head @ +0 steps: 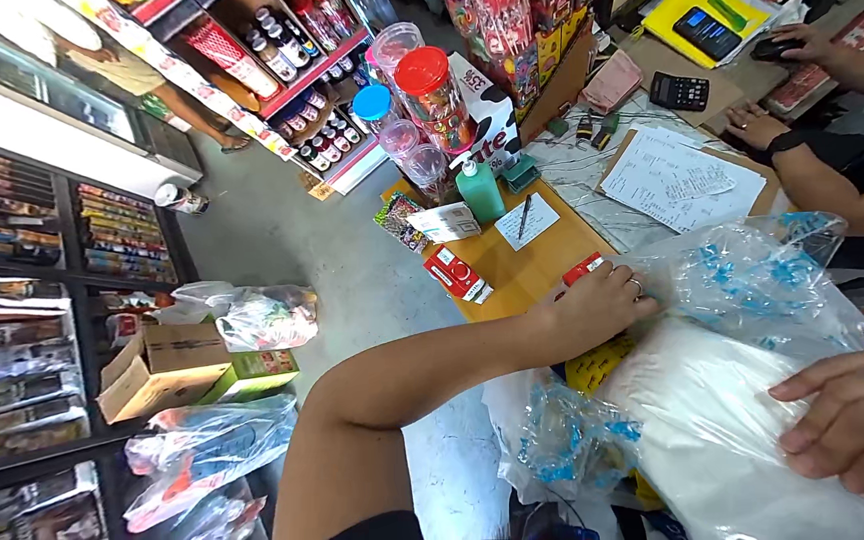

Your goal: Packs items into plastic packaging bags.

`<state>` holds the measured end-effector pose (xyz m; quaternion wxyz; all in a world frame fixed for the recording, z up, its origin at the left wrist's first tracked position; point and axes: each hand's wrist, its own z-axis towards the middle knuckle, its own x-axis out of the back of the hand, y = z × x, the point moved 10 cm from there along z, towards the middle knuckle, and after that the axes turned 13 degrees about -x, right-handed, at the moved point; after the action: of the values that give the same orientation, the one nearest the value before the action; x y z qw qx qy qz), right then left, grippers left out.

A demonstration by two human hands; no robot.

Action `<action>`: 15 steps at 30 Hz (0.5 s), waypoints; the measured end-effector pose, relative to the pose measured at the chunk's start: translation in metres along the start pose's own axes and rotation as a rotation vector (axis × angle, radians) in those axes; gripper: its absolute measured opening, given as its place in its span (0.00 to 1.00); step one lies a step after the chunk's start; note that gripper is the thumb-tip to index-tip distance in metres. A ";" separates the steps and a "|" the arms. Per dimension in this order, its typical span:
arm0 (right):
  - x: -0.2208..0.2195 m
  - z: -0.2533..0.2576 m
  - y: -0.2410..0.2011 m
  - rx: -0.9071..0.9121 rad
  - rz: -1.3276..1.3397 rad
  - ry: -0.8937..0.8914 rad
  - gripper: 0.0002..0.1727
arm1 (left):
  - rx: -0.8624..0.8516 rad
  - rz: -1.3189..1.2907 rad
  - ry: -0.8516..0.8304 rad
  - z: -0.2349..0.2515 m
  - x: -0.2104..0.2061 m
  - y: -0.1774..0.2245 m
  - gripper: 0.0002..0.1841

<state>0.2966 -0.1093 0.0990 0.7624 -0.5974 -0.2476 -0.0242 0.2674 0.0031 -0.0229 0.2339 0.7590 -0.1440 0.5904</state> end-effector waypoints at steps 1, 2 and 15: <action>-0.001 -0.002 0.001 -0.019 0.004 -0.006 0.23 | 0.027 0.006 0.024 0.000 0.000 0.001 0.20; -0.002 -0.004 0.004 -0.010 0.022 -0.016 0.24 | 0.048 0.019 0.043 0.000 0.000 0.003 0.21; -0.005 -0.003 0.013 0.024 -0.009 -0.046 0.22 | 0.029 -0.072 0.033 0.005 -0.029 -0.003 0.21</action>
<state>0.2982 -0.1095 0.0845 0.7636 -0.5873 -0.2682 -0.0106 0.2652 0.0011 -0.0523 0.2462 0.7571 -0.1041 0.5962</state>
